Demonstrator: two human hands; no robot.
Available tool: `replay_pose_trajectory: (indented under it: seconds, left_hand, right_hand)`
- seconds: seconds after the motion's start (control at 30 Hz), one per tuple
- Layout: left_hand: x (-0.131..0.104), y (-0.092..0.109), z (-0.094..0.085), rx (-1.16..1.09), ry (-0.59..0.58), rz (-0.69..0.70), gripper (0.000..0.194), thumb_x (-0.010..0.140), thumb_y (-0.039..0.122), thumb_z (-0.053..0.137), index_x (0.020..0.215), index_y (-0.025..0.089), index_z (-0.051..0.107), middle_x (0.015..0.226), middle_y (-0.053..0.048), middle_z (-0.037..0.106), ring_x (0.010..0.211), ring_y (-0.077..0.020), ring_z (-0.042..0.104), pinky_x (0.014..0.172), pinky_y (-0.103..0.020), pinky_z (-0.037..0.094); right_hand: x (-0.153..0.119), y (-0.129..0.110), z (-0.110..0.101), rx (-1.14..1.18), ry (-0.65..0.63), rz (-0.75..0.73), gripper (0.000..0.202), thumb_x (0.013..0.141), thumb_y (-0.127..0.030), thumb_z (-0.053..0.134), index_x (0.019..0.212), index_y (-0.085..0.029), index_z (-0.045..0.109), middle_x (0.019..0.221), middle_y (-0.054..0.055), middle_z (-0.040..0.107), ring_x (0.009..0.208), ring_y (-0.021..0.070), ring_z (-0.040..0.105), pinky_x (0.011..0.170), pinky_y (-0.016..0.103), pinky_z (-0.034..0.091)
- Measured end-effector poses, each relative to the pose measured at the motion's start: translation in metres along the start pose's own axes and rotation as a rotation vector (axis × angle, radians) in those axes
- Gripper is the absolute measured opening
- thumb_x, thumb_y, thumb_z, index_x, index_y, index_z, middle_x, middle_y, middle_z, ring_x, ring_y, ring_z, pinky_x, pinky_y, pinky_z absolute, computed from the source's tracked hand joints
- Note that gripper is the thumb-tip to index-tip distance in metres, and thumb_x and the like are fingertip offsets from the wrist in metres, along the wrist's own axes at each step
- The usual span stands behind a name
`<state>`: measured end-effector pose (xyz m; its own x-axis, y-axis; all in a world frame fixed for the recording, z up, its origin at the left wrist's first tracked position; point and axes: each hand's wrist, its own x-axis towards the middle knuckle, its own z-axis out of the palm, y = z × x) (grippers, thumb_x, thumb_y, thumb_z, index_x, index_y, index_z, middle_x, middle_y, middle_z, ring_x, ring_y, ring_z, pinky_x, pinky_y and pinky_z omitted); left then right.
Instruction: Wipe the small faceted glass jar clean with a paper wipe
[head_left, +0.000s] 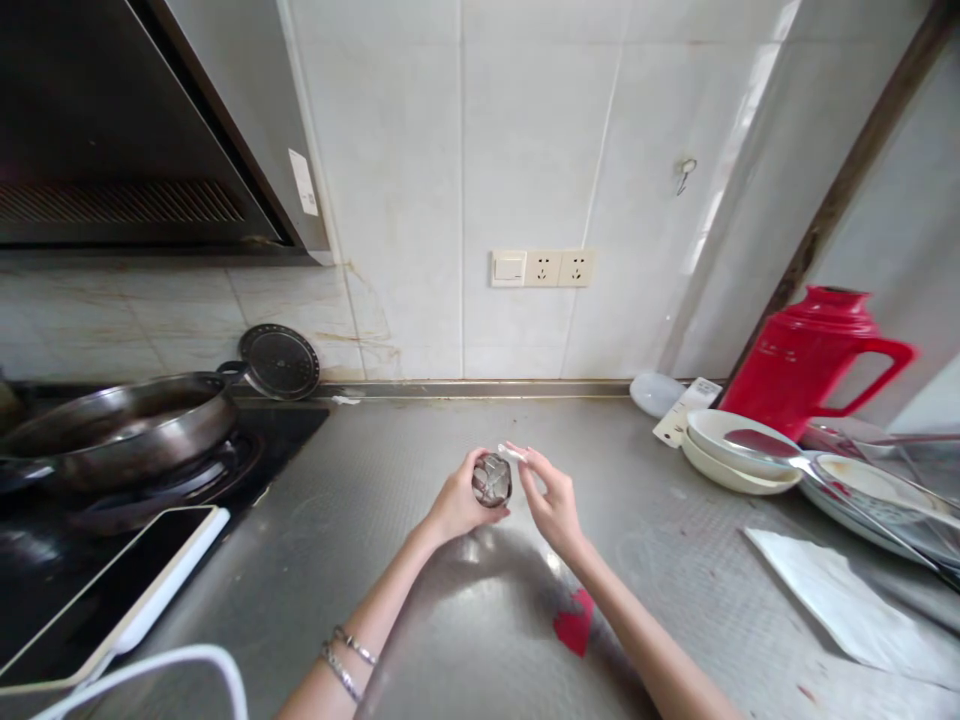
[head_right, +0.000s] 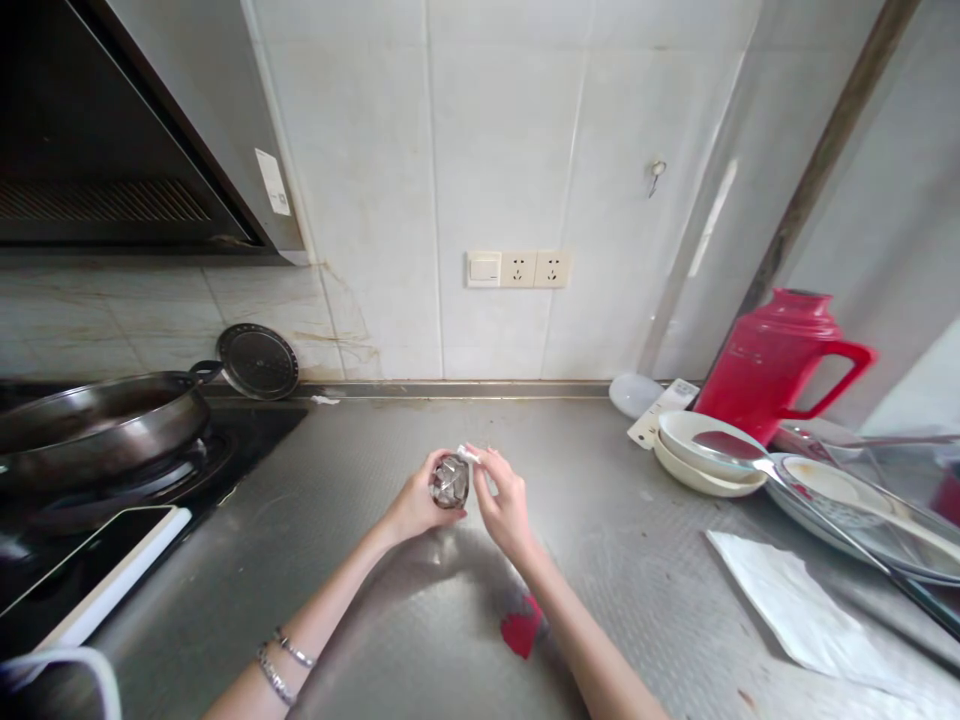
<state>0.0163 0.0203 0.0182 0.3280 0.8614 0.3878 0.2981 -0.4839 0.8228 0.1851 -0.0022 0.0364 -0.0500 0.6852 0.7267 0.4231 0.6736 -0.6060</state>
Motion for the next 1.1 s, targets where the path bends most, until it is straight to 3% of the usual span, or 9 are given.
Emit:
replay_pose_trajectory:
  seconds: [0.1, 0.2, 0.4, 0.57, 0.7, 0.8, 0.9, 0.97, 1.1]
  left_hand:
    - [0.000, -0.001, 0.003, -0.012, -0.027, 0.077, 0.071, 0.059, 0.021, 0.077, 0.121, 0.021, 0.042, 0.113, -0.007, 0.062, 0.095, -0.0202, 0.062, 0.083, -0.030, 0.048]
    - [-0.001, 0.001, 0.004, -0.024, -0.037, 0.102, 0.068, 0.060, 0.018, 0.075, 0.119, 0.021, 0.043, 0.113, -0.007, 0.063, 0.096, -0.0203, 0.062, 0.083, -0.029, 0.048]
    - [-0.003, 0.006, 0.002, -0.022, -0.041, 0.019, 0.084, 0.053, 0.024, 0.082, 0.127, 0.022, 0.042, 0.117, -0.007, 0.062, 0.099, -0.0229, 0.061, 0.086, -0.032, 0.048]
    - [-0.002, 0.001, 0.002, -0.051, -0.036, -0.029, 0.085, 0.051, 0.026, 0.084, 0.125, 0.020, 0.043, 0.112, -0.008, 0.063, 0.092, -0.0209, 0.062, 0.081, -0.031, 0.050]
    - [0.001, -0.005, 0.003, -0.124, 0.016, -0.117, 0.083, 0.051, 0.028, 0.085, 0.122, 0.017, 0.044, 0.109, -0.009, 0.063, 0.094, -0.0211, 0.063, 0.082, -0.031, 0.050]
    - [0.004, -0.004, 0.003, -0.183, 0.075, -0.178, 0.080, 0.052, 0.029, 0.085, 0.120, 0.016, 0.045, 0.107, -0.010, 0.063, 0.092, -0.0211, 0.063, 0.079, -0.032, 0.051]
    - [0.006, 0.000, 0.002, -0.310, 0.075, -0.218, 0.078, 0.052, 0.033, 0.084, 0.117, 0.015, 0.045, 0.106, -0.011, 0.064, 0.084, -0.0200, 0.065, 0.067, -0.030, 0.053]
    - [0.006, 0.003, 0.001, -0.377, 0.060, -0.211, 0.076, 0.053, 0.034, 0.084, 0.115, 0.014, 0.045, 0.106, -0.012, 0.064, 0.083, -0.0199, 0.065, 0.066, -0.029, 0.054]
    - [0.006, 0.006, 0.002, -0.428, 0.047, -0.144, 0.072, 0.054, 0.030, 0.084, 0.113, 0.015, 0.047, 0.110, -0.012, 0.064, 0.091, -0.0206, 0.065, 0.078, -0.031, 0.053]
  right_hand:
    - [-0.005, -0.005, 0.003, -0.153, -0.194, -0.353, 0.035, 0.091, -0.016, 0.043, 0.121, -0.023, 0.059, 0.124, 0.009, 0.063, 0.119, 0.0230, 0.056, 0.105, 0.048, 0.038]
    - [-0.008, -0.006, 0.006, -0.190, -0.217, -0.395, 0.038, 0.090, -0.013, 0.041, 0.124, -0.023, 0.056, 0.126, 0.010, 0.062, 0.121, 0.0220, 0.054, 0.104, 0.048, 0.040]
    - [-0.004, 0.000, 0.007, 0.012, -0.062, -0.021, 0.030, 0.093, -0.028, 0.043, 0.111, -0.027, 0.066, 0.108, 0.006, 0.071, 0.104, 0.0230, 0.064, 0.100, 0.046, 0.043]
    - [0.002, 0.006, 0.007, 0.236, 0.021, 0.363, 0.036, 0.088, -0.044, 0.050, 0.089, -0.016, 0.073, 0.080, 0.004, 0.072, 0.077, 0.0232, 0.065, 0.070, 0.032, 0.050]
    - [0.003, 0.009, 0.005, 0.258, 0.179, 0.459, 0.040, 0.087, -0.047, 0.049, 0.086, -0.014, 0.071, 0.073, 0.004, 0.070, 0.074, 0.0216, 0.062, 0.067, 0.030, 0.049]
    - [0.000, 0.006, 0.003, 0.141, 0.182, 0.311, 0.035, 0.092, -0.040, 0.044, 0.102, -0.017, 0.069, 0.087, 0.006, 0.072, 0.086, 0.0237, 0.065, 0.076, 0.035, 0.052]
    - [-0.004, 0.003, 0.003, -0.015, 0.018, -0.070, 0.031, 0.093, -0.026, 0.043, 0.117, -0.024, 0.063, 0.116, 0.008, 0.067, 0.112, 0.0243, 0.060, 0.098, 0.044, 0.045]
    - [-0.006, 0.002, 0.003, -0.092, -0.093, -0.266, 0.036, 0.092, -0.018, 0.042, 0.124, -0.026, 0.057, 0.126, 0.008, 0.062, 0.121, 0.0229, 0.054, 0.104, 0.047, 0.040]
    - [-0.009, 0.005, 0.006, -0.100, -0.132, -0.336, 0.042, 0.092, -0.014, 0.040, 0.131, -0.025, 0.051, 0.131, 0.009, 0.058, 0.126, 0.0216, 0.050, 0.105, 0.046, 0.041]
